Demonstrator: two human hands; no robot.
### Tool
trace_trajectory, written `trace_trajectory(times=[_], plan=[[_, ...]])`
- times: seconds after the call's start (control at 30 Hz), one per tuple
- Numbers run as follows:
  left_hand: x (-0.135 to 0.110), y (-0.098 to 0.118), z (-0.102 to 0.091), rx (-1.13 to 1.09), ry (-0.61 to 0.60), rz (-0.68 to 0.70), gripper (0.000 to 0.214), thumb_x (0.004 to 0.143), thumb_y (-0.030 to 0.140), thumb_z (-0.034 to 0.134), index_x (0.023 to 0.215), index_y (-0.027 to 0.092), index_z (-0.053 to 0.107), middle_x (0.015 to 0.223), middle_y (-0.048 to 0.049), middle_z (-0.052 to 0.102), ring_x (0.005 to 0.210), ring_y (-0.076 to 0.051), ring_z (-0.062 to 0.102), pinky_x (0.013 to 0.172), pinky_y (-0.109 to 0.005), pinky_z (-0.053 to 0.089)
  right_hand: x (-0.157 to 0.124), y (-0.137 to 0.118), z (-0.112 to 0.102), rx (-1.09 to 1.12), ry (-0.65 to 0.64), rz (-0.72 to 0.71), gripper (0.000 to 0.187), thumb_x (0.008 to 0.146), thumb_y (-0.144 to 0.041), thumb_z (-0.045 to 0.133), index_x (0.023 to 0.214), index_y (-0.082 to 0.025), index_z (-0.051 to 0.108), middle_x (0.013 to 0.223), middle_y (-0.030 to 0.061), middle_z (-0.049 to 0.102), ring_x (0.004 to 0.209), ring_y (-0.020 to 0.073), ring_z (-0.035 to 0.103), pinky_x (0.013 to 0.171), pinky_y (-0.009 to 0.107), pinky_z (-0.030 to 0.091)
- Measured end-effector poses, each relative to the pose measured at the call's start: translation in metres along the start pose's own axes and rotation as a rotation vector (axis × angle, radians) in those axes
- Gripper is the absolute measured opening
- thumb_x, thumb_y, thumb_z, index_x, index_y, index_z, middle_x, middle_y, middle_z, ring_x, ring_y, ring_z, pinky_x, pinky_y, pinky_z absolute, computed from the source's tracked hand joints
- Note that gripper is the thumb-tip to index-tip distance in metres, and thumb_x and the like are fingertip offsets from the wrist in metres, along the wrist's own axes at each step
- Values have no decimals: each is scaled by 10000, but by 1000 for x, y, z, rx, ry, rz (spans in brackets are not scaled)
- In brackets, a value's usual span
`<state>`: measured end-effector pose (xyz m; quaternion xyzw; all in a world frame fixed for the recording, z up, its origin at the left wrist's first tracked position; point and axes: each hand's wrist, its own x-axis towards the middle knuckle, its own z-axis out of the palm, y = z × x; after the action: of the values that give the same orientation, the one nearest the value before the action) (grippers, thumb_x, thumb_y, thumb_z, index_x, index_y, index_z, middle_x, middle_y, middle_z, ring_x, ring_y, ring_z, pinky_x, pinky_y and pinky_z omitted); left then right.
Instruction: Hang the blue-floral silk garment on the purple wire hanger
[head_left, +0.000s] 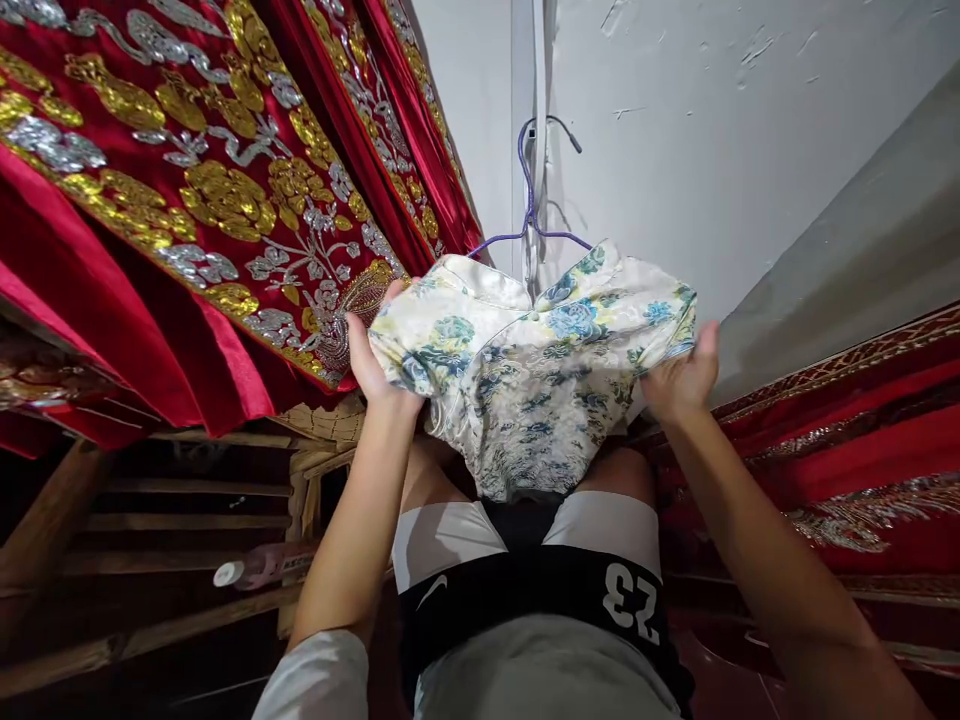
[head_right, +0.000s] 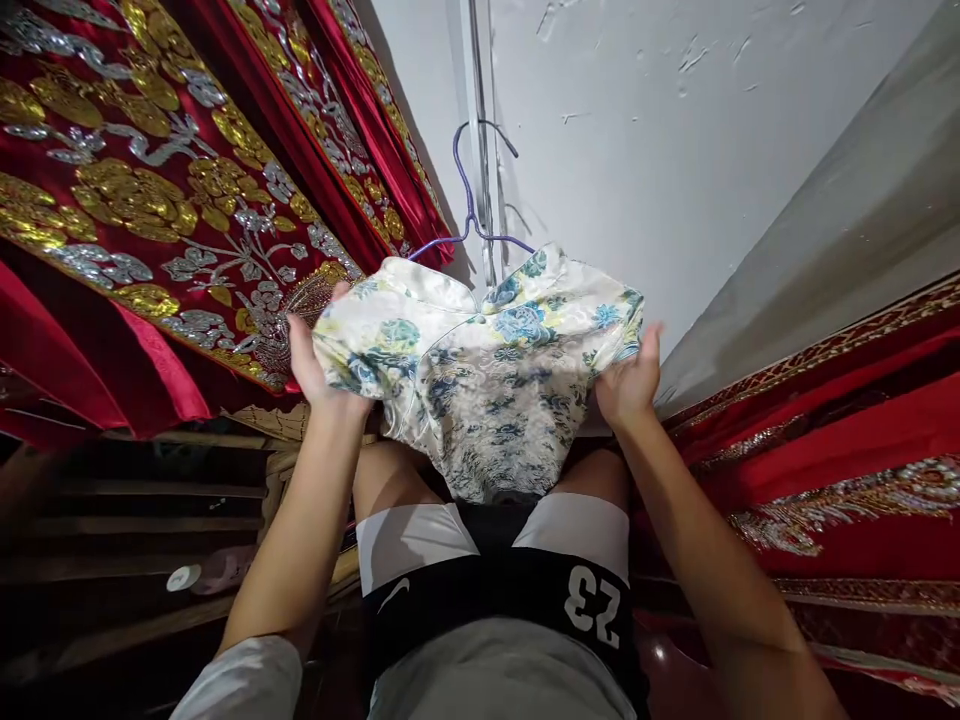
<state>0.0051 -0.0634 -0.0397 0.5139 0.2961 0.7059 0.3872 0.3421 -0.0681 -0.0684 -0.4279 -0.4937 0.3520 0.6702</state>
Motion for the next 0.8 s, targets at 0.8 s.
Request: trace_trajectory(times=[0.8], plan=[[-26,-4,48,70,215,175,346,990,485,468,778,218,522,724,-6,604,618,-130,542,671,-275,480,-61,-104,47,-290,-1240,-279,467,901,-364,741,1357,-278,682,1365,85,706,1277,252,658,1122,422,506]])
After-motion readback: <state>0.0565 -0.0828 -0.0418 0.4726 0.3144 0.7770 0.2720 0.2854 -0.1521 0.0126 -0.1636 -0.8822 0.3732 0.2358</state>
